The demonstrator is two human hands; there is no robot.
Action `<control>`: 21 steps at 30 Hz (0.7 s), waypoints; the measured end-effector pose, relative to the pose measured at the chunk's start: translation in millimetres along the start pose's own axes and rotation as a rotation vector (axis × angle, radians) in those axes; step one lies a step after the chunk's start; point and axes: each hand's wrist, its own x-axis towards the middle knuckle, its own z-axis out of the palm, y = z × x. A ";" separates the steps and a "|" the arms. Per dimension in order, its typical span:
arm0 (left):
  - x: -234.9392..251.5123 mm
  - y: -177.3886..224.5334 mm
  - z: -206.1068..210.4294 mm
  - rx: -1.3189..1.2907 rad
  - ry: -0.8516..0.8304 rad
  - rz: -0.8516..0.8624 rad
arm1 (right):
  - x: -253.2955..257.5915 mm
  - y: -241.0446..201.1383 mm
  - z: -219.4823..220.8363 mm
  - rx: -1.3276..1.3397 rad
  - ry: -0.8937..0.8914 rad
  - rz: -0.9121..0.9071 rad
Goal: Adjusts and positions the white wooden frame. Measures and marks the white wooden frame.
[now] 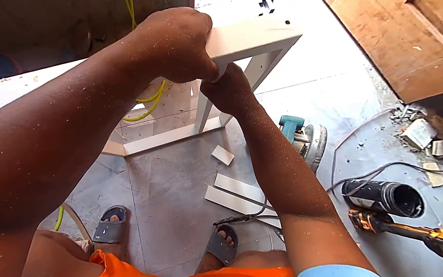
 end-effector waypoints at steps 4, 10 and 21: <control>1.6 -2.7 0.7 -0.004 0.009 0.004 | -0.1 -4.0 -3.2 -0.012 -0.032 0.012; 2.9 -0.7 -0.3 -0.004 -0.016 -0.016 | -1.2 0.7 0.6 -0.031 0.002 -0.017; -3.5 1.2 1.8 0.035 0.005 0.001 | 1.5 -0.4 -6.3 -0.045 -0.086 -0.041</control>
